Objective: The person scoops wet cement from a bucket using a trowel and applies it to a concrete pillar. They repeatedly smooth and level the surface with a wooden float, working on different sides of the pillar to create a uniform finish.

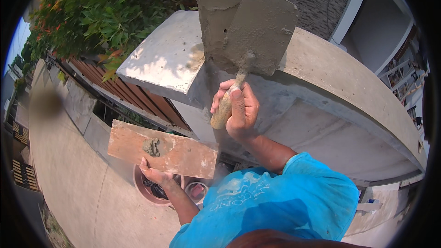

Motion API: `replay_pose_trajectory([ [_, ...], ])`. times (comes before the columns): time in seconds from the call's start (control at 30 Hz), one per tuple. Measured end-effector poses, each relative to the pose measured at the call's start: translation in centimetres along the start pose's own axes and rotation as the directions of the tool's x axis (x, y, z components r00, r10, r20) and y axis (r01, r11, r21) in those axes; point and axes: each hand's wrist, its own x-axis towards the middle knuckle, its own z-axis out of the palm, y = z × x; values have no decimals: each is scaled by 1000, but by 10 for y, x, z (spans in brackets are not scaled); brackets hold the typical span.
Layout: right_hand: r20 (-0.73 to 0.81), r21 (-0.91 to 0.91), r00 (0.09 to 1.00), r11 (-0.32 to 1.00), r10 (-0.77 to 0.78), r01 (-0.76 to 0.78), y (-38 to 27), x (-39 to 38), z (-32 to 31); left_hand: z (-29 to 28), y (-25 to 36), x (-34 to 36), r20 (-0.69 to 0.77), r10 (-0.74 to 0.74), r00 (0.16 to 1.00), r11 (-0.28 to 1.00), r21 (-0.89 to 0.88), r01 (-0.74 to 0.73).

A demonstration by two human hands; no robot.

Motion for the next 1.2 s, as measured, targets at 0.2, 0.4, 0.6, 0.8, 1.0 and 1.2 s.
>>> replay_pose_trajectory([
  [0.2,95,-14,988,992,124,-123,3,18,8,-11,-2,9,110,7,994,1000,-22,-5],
  [0.4,16,-86,990,986,142,-140,9,10,13,-12,-4,12,50,43,998,999,20,-44],
  [0.6,-34,-134,984,975,176,-179,20,-18,-9,2,1,-2,-31,26,999,999,22,-25],
  [0.8,-10,-146,976,965,217,-216,2,-29,-13,9,4,-7,17,38,999,999,-9,-38],
  [1.0,51,-49,989,989,141,-139,-12,10,15,1,3,-1,87,29,996,999,-43,-25],
  [1.2,16,-27,985,985,170,-169,-2,19,28,-11,-5,11,67,53,996,999,2,-54],
])
